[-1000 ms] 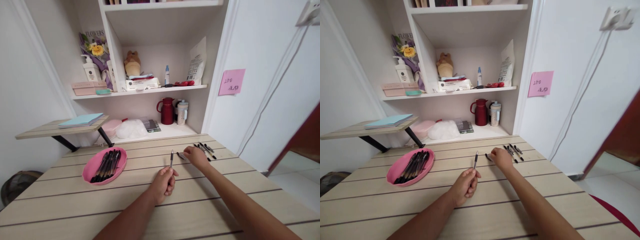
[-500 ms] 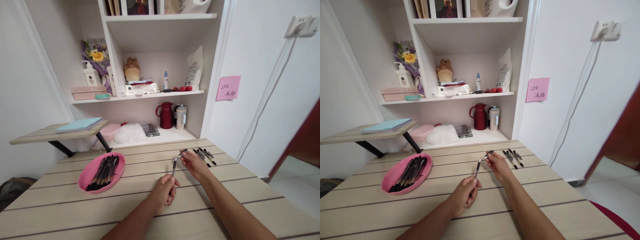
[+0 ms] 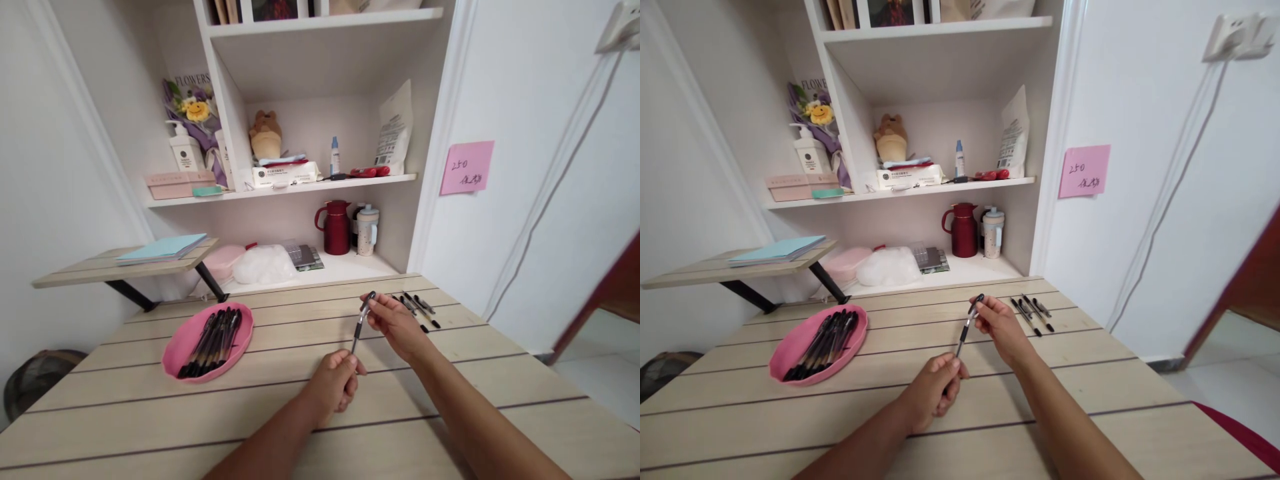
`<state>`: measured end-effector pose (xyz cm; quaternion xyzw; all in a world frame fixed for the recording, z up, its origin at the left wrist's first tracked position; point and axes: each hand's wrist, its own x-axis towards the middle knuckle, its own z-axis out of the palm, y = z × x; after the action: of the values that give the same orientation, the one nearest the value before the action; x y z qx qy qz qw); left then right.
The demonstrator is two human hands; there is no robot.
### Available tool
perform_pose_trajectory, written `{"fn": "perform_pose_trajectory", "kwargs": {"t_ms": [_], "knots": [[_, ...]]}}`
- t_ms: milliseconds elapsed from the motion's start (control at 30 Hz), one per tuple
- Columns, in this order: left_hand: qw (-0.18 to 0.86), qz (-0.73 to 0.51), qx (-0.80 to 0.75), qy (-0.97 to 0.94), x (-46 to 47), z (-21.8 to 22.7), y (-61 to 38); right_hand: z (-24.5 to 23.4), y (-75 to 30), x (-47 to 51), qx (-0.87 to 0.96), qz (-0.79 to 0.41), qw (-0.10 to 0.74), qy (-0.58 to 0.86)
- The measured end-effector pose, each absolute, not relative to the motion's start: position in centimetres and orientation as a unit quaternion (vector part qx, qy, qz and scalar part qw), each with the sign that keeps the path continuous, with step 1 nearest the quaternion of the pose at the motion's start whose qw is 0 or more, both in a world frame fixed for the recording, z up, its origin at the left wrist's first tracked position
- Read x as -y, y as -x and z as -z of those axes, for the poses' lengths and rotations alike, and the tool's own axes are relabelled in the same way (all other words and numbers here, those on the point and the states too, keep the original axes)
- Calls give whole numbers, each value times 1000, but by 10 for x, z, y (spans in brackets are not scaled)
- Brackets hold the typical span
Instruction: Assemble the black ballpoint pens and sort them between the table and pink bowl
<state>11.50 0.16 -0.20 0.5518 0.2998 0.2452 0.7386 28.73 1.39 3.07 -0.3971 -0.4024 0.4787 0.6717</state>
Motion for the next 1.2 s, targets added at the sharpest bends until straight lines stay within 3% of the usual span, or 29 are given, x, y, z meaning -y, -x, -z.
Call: {"fn": "perform_pose_trajectory", "kwargs": {"t_ms": [533,733,933,1200], "knots": [[742,-276,-312,-526,-1,5,-114,-24,-271,-10,482,-485,581,441],[756,-253,-291,-529,-4,4,-111,-25,-270,-9,406,-542,633,376],[835,-154,-198,-489,-12,-3,-99,-34,-256,-2,373,-616,627,296],[907,-119,-109,-389,-12,-2,-91,-40,-223,5,382,-496,700,343]]}}
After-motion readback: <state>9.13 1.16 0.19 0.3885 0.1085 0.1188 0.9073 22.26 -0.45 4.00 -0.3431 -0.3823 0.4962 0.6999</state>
